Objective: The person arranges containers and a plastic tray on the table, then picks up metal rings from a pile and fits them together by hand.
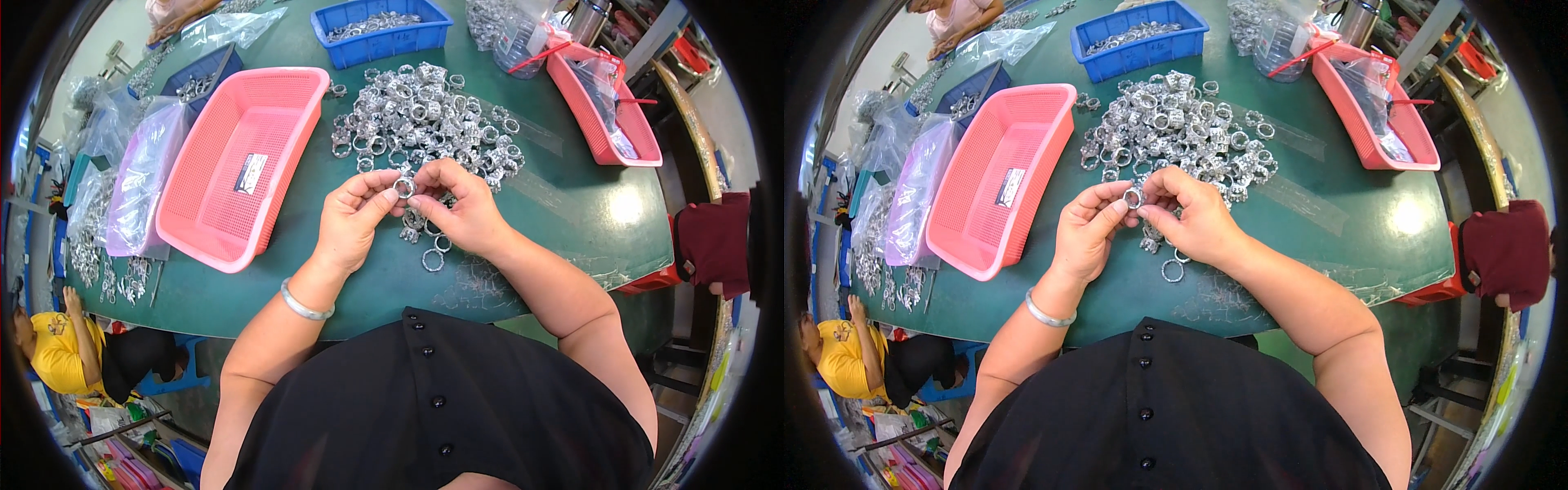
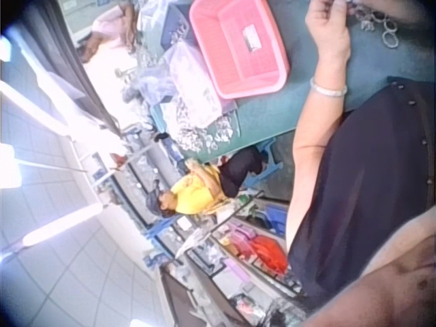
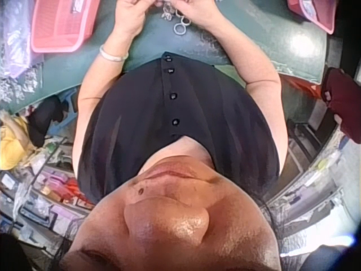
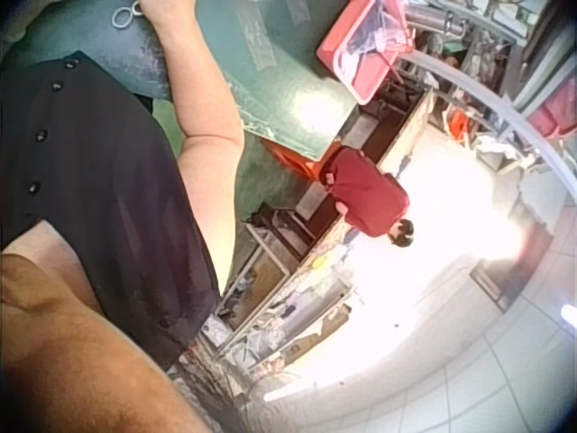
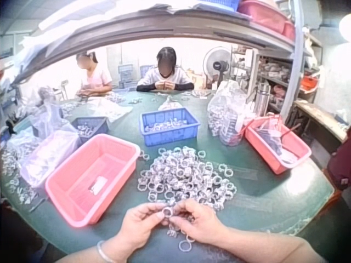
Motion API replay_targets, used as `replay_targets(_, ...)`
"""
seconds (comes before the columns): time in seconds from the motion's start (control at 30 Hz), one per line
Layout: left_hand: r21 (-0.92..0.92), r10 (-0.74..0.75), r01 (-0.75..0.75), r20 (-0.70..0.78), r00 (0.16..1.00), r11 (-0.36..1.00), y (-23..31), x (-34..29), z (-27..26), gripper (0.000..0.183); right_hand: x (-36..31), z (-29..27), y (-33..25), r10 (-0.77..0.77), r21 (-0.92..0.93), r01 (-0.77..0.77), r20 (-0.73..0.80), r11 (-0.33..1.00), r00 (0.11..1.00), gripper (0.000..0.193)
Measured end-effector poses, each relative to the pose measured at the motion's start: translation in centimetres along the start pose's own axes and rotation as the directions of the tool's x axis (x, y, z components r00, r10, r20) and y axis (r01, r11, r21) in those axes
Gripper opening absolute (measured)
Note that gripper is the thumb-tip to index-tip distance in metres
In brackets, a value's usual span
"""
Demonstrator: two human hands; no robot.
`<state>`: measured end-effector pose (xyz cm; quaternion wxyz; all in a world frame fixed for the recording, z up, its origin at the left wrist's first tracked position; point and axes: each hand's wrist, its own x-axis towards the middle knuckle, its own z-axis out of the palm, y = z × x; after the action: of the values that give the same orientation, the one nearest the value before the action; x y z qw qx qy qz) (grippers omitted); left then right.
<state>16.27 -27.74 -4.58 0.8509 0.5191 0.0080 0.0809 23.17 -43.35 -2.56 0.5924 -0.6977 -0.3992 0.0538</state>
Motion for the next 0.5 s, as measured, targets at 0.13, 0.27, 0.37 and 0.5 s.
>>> replay_targets(0.13,-0.026,-0.017,0.017,0.0,1.0,1.0,0.05,0.02,0.03,0.021,-0.13,-0.06,0.17,-0.015,0.008,0.015,-0.008,1.0,1.0,0.018)
replay_targets(0.27,-0.049,-0.055,0.054,-0.011,0.998,0.997,0.1,0.0,-0.02,0.02,-0.1,0.02,0.14,-0.043,0.017,0.044,-0.011,0.999,0.999,0.019)
replay_targets(0.37,-0.055,-0.062,0.061,-0.013,0.998,0.997,0.07,0.03,0.12,0.019,-0.19,-0.15,0.22,-0.043,-0.029,0.044,0.006,0.999,0.999,0.019)
replay_targets(0.5,-0.017,-0.036,0.036,0.015,0.999,0.999,-0.05,-0.01,-0.16,0.022,-0.12,-0.07,0.04,-0.027,-0.013,0.027,-0.002,1.0,1.0,0.017)
